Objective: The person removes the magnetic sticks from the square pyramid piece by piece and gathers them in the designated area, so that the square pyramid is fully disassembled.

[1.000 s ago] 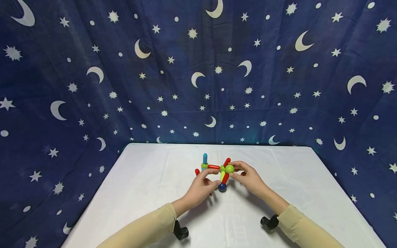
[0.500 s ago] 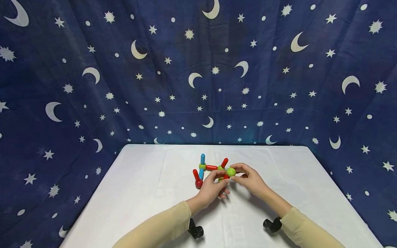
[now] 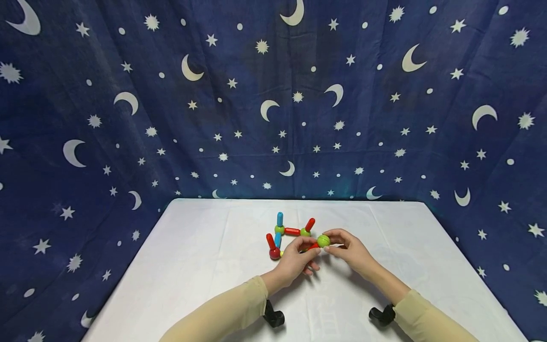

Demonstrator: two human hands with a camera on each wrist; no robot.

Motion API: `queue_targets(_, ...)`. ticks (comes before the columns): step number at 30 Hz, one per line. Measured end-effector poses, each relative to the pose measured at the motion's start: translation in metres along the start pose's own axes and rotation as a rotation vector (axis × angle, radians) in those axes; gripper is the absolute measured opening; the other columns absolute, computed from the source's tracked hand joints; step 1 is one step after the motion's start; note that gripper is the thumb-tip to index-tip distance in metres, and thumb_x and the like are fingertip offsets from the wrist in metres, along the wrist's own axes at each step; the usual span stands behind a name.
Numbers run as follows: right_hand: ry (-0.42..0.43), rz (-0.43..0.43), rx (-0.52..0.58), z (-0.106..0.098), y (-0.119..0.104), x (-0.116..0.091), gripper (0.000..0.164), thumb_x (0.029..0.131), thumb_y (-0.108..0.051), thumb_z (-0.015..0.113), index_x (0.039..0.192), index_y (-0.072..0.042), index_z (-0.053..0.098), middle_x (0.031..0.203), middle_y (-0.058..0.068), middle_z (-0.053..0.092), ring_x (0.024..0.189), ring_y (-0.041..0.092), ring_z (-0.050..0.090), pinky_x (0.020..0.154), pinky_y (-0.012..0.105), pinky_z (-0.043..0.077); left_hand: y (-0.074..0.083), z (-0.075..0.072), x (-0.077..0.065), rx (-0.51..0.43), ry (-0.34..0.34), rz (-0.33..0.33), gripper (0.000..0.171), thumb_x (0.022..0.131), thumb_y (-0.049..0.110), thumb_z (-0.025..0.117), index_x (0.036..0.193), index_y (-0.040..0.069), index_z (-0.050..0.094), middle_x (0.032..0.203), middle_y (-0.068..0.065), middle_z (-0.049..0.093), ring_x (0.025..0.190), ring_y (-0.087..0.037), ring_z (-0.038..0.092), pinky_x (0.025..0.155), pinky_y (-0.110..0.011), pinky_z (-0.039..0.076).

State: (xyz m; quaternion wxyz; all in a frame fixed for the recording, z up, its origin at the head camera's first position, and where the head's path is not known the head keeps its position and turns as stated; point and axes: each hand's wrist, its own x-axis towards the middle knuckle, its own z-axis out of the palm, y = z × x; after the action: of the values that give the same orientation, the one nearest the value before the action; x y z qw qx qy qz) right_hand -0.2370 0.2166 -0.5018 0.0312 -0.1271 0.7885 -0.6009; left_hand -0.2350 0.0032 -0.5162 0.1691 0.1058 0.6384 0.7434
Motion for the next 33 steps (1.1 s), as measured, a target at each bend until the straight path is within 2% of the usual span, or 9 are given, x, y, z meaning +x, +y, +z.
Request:
queue_targets(6,-0.008,0.054,0.029,0.001,-0.0034,-0.0053,0.048,0.093,-0.018,0.078,0.134,-0.005,0.059,0.12,0.017,0.067,0.102,0.027,0.062,0.079,0.032,0.051,0.0,0.002,0.001,0.007,0.02,-0.022,0.03,0.098,0.019,0.072,0.124,0.009,0.062,0.111,-0.004,0.068,0.059,-0.012,0.068,0.05,-0.022,0.052)
queue_targets(18,-0.006,0.072,0.056,0.0018,0.0003,-0.006,0.047,0.093,-0.021,0.078,0.133,-0.004,0.061,0.122,0.017,0.066,0.104,0.026,0.064,0.085,0.037,0.054,0.0003,0.0014,0.0023,0.02,0.024,-0.019,0.029,0.097,0.019,0.074,0.123,0.008,0.065,0.106,-0.004,0.069,0.054,-0.012,0.065,0.046,-0.02,0.046)
queue_targets(33,0.007,0.086,0.096,0.0033,0.0047,-0.0062,0.052,0.094,-0.022,0.077,0.138,-0.002,0.057,0.124,0.016,0.066,0.106,0.018,0.064,0.087,0.037,0.054,-0.0049,0.0033,0.0054,-0.023,0.04,-0.032,0.028,0.096,0.02,0.074,0.12,0.008,0.067,0.099,-0.006,0.067,0.051,-0.012,0.063,0.043,-0.018,0.041)
